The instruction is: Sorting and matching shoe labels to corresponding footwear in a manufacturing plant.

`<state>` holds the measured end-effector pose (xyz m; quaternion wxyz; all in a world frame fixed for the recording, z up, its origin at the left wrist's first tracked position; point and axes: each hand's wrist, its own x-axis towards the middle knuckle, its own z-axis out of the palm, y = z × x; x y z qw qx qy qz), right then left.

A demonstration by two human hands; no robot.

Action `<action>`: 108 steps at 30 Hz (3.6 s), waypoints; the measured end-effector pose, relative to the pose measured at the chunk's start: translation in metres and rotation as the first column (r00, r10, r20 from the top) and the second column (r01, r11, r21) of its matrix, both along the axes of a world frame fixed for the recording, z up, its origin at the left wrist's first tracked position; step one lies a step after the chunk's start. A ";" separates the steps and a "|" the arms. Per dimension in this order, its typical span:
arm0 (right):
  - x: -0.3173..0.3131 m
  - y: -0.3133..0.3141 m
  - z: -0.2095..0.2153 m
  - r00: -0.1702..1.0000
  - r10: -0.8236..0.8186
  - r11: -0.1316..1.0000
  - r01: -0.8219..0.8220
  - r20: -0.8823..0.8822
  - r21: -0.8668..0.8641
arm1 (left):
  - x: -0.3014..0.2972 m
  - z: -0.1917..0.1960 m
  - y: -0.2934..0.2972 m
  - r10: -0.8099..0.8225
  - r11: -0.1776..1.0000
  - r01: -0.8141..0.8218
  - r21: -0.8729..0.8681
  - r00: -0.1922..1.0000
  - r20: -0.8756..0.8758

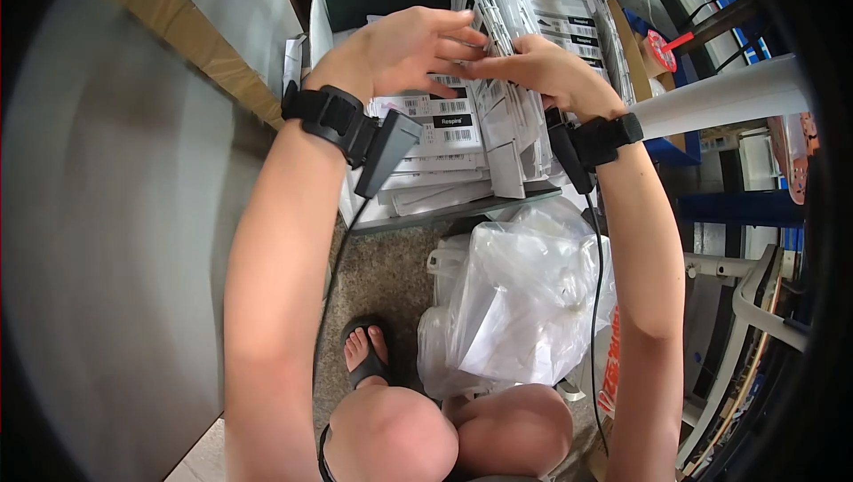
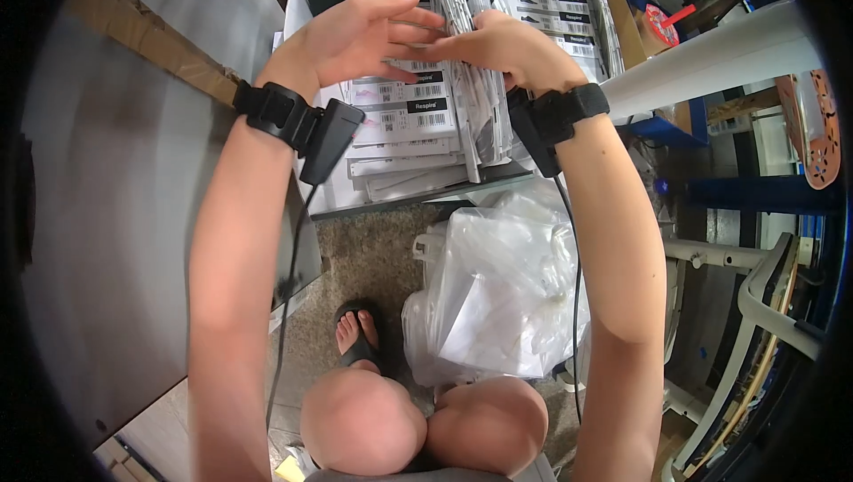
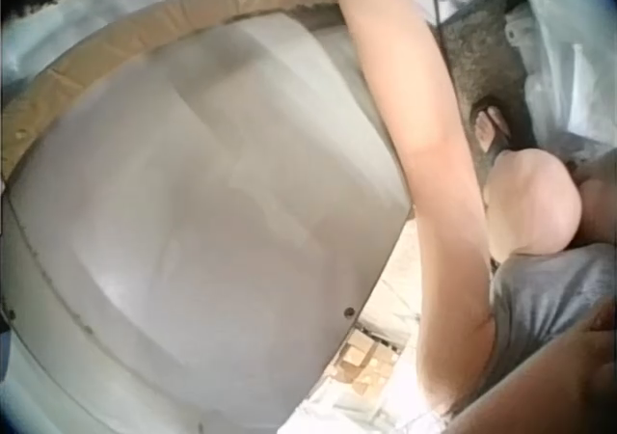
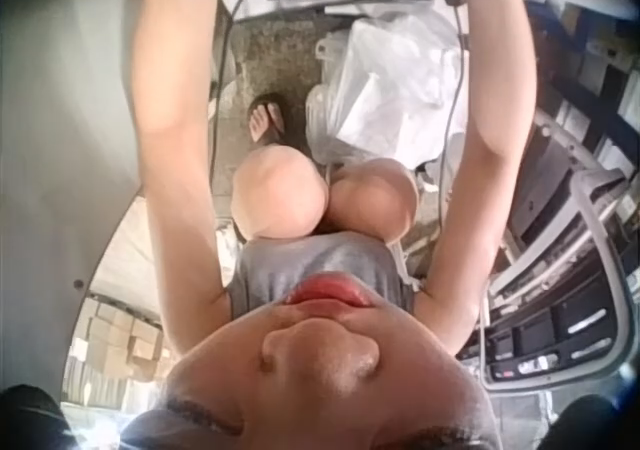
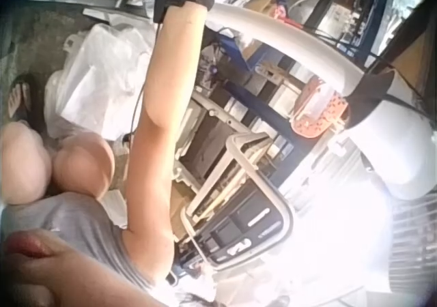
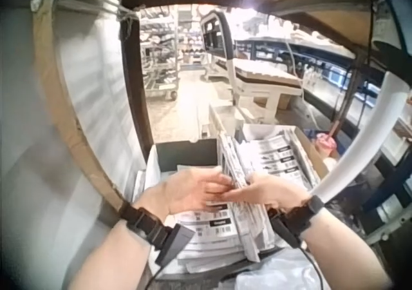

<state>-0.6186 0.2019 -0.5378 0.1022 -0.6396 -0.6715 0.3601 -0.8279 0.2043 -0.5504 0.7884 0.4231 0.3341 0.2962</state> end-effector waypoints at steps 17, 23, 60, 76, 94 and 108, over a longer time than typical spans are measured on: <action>-0.004 0.005 -0.003 0.999 -0.021 1.000 0.021 0.026 0.010 | -0.013 -0.008 -0.005 0.201 0.974 -0.185 0.128 0.459 -0.865; -0.011 0.005 0.000 0.997 0.009 0.999 -0.011 0.082 0.034 | -0.023 -0.021 0.007 0.219 0.973 -0.089 0.211 0.634 -0.742; 0.028 0.021 0.003 0.891 0.408 0.900 -0.429 0.198 0.079 | 0.044 -0.004 -0.004 0.436 0.884 -0.156 0.440 0.612 -0.659; 0.032 0.019 0.009 0.983 0.109 0.965 -0.141 -0.151 -0.219 | -0.037 -0.052 0.004 0.239 0.960 -0.281 -0.006 0.829 -0.506; -0.005 -0.011 0.017 0.939 0.210 0.976 -0.220 0.271 0.004 | -0.001 -0.025 -0.007 0.185 0.933 -0.043 0.356 0.908 -0.375; 0.047 -0.037 0.064 0.923 0.302 0.931 -0.231 -0.240 0.282 | -0.018 -0.008 -0.018 0.225 0.969 0.031 0.245 0.298 -0.928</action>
